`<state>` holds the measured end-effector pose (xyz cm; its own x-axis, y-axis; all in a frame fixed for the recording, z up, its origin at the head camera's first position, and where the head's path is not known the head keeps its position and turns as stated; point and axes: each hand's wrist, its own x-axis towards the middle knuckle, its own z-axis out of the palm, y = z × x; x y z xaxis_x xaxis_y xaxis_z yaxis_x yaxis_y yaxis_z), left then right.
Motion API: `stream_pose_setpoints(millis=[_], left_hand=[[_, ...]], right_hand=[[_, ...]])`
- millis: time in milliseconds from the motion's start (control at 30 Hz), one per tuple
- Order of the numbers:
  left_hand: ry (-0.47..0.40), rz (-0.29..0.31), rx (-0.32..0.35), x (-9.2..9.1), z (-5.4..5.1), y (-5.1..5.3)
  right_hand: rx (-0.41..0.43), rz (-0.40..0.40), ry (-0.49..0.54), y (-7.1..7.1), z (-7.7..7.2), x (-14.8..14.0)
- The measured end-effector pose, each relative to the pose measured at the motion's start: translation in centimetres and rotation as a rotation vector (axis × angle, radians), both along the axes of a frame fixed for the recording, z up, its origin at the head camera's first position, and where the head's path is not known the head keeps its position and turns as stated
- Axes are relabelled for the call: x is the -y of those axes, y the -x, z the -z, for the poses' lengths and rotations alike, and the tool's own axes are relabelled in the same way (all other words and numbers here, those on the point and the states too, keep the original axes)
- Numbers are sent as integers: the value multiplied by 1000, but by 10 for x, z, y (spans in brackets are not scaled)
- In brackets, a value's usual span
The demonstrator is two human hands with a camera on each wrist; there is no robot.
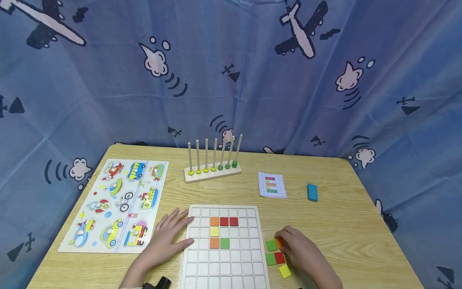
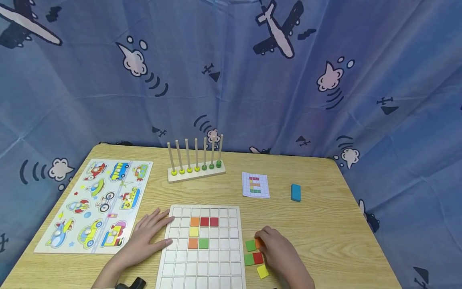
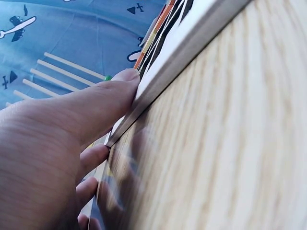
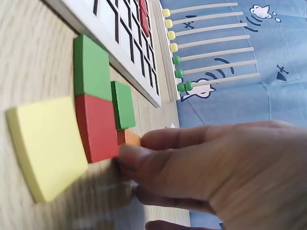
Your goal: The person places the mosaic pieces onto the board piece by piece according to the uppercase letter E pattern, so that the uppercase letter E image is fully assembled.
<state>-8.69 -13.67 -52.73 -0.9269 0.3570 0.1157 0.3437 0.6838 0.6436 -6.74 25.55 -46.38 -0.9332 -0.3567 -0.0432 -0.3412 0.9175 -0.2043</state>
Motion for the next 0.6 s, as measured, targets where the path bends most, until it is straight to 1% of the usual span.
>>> stream_pose_setpoints(millis=[167,400,600], left_hand=[[7,0,1,0,1,0],[6,-4,-14,0,0,0],[4,-8,-33,0,1,0]], right_hand=[[34,93,-1,0,1,0],[64,131,15,3,3,-2],[96,159,93,8,-2,6]])
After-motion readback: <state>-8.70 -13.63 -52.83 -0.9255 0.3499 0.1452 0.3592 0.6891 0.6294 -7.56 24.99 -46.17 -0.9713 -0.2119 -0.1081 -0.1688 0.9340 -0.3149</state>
